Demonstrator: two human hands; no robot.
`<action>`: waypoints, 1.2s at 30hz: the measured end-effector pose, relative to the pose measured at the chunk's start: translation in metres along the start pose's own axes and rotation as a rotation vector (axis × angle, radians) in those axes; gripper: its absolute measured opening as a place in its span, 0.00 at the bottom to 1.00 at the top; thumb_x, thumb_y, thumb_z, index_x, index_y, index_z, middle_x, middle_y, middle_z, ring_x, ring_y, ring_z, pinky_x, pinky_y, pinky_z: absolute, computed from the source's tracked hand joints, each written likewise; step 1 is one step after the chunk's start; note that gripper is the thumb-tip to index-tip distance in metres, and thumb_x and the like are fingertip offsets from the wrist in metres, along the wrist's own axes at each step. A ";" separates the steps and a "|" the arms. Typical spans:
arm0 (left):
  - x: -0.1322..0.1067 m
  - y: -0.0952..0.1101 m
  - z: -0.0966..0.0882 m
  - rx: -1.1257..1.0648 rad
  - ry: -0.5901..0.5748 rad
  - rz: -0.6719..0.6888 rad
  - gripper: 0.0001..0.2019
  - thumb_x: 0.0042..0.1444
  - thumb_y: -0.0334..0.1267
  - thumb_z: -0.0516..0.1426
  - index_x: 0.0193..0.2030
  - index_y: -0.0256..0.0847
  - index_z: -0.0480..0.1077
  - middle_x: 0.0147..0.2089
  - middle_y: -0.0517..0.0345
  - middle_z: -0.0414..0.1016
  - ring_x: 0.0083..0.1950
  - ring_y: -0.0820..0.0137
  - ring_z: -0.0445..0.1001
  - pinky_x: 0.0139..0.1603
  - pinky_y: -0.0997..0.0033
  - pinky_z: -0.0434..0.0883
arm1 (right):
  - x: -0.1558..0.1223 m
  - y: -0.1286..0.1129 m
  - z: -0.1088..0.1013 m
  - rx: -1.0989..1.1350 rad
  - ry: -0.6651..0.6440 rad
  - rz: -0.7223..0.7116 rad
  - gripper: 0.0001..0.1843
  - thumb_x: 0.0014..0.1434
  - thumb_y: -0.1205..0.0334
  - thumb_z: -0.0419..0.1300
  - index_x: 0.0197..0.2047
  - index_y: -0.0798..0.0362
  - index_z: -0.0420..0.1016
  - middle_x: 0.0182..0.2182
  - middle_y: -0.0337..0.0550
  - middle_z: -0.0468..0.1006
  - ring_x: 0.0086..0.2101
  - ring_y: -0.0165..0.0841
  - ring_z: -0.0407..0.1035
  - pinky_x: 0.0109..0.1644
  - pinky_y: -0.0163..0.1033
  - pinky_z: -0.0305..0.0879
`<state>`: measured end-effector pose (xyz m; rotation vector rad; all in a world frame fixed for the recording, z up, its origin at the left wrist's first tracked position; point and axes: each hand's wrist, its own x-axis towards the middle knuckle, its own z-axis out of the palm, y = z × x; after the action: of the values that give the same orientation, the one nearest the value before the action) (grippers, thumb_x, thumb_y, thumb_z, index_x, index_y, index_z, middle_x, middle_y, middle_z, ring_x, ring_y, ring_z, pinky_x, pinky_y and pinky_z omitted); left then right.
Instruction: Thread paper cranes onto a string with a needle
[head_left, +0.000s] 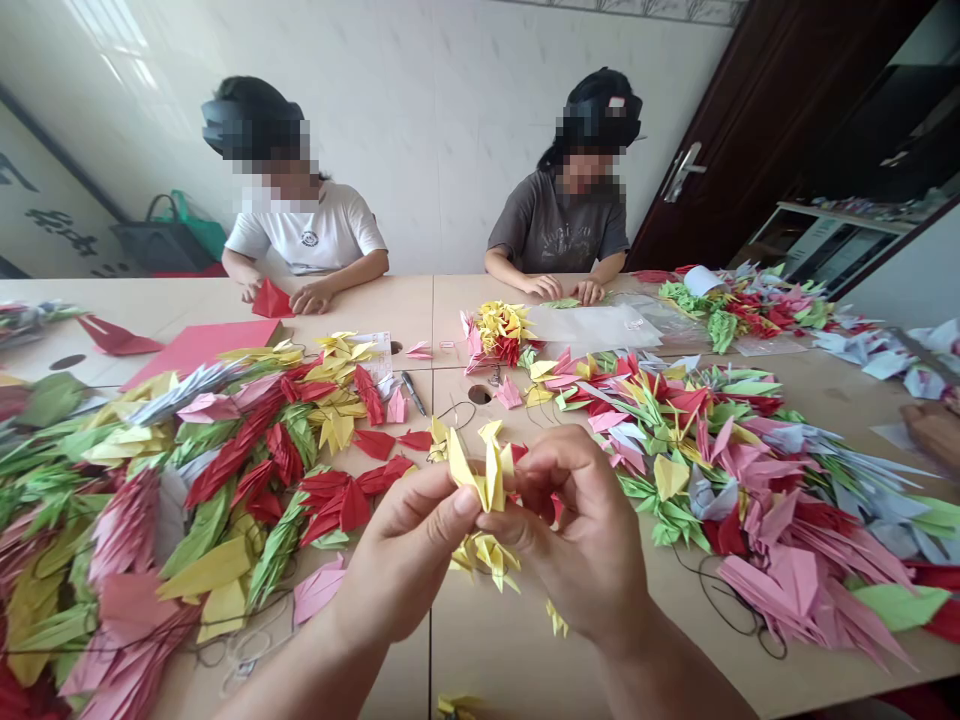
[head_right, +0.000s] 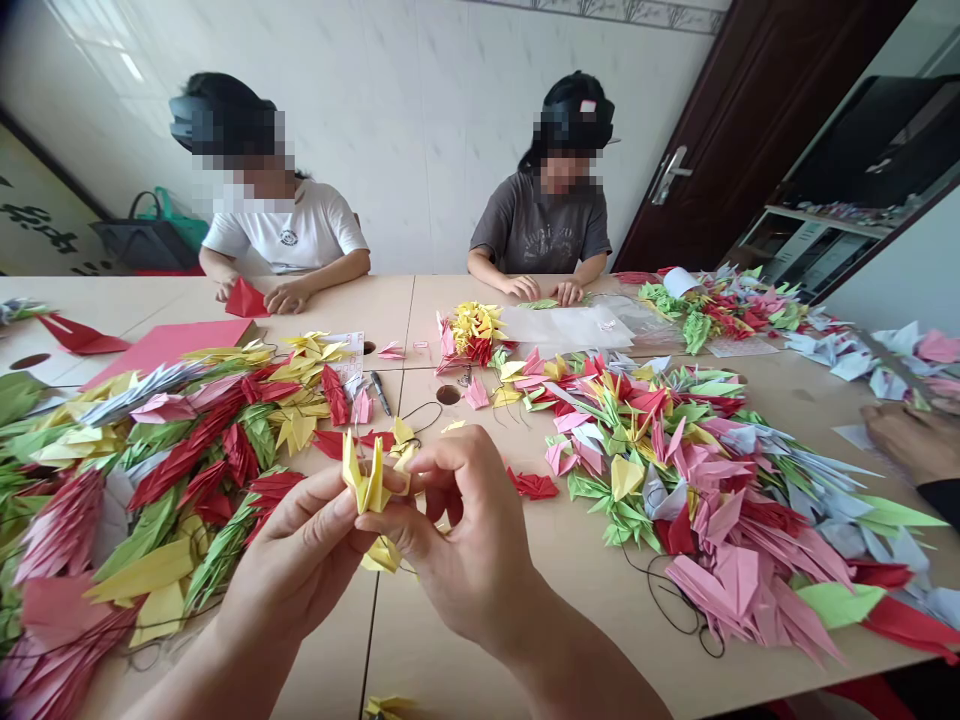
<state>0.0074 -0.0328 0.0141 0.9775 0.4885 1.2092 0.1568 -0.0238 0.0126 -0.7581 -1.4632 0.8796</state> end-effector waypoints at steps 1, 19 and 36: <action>0.000 0.002 -0.002 0.016 -0.010 -0.011 0.09 0.64 0.41 0.61 0.46 0.47 0.82 0.40 0.58 0.84 0.42 0.73 0.79 0.47 0.80 0.74 | 0.000 0.000 -0.002 0.009 -0.028 0.014 0.16 0.55 0.66 0.71 0.41 0.42 0.70 0.35 0.32 0.65 0.28 0.24 0.61 0.29 0.30 0.60; 0.007 -0.003 -0.001 -0.148 -0.038 -0.347 0.14 0.58 0.45 0.64 0.31 0.35 0.73 0.21 0.60 0.71 0.20 0.78 0.66 0.20 0.83 0.64 | 0.022 0.008 -0.016 0.491 -0.084 0.270 0.08 0.66 0.61 0.61 0.33 0.51 0.72 0.30 0.34 0.77 0.22 0.21 0.62 0.25 0.28 0.60; 0.007 -0.001 -0.009 0.423 -0.032 -0.224 0.15 0.65 0.50 0.57 0.37 0.39 0.74 0.31 0.56 0.75 0.34 0.69 0.72 0.35 0.72 0.67 | 0.025 -0.008 -0.036 0.646 0.065 0.371 0.16 0.55 0.54 0.70 0.38 0.46 0.65 0.23 0.25 0.76 0.18 0.21 0.72 0.19 0.22 0.65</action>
<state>0.0034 -0.0233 0.0103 1.2599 0.8272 0.9036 0.1913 -0.0032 0.0320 -0.5599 -0.8982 1.4984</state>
